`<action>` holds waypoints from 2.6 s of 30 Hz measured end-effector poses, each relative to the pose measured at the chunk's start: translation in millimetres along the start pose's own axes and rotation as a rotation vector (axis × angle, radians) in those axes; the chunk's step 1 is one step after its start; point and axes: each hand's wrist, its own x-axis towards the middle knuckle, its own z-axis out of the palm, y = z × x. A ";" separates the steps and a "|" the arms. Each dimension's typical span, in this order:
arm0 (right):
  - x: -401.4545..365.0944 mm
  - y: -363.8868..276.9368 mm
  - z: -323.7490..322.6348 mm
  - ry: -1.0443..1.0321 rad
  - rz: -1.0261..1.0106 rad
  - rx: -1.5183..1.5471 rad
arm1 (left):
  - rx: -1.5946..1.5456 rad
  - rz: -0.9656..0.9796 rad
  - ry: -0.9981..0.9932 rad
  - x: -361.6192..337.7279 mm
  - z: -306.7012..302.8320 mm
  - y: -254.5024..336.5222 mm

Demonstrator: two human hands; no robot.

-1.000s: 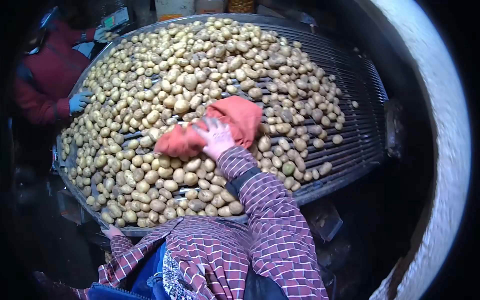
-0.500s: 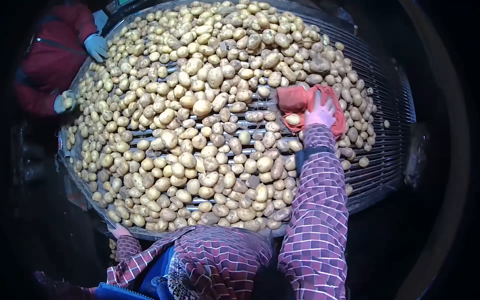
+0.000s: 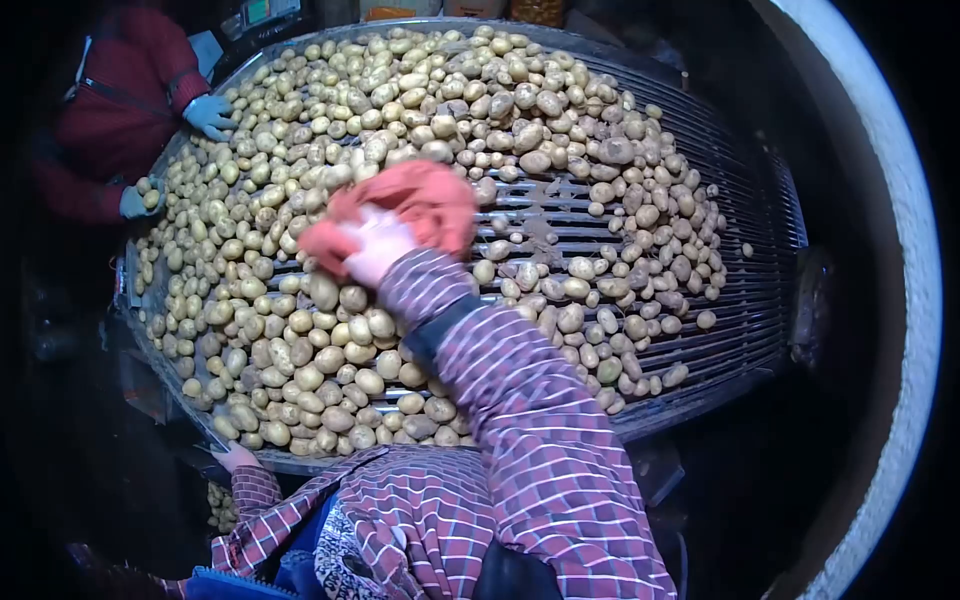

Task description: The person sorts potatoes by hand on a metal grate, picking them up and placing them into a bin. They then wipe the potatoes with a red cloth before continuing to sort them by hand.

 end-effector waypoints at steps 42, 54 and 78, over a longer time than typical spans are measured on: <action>-125.2 151.9 -93.8 -0.083 0.716 -0.335 | -0.133 0.058 0.090 1.5 7.1 -5.4; -102.3 145.7 -79.5 0.027 0.719 -0.538 | -0.008 0.088 0.110 -3.1 8.4 -6.1; -105.4 -7.5 -18.7 -0.223 0.171 -0.245 | 0.163 0.039 0.061 -15.6 -8.4 33.1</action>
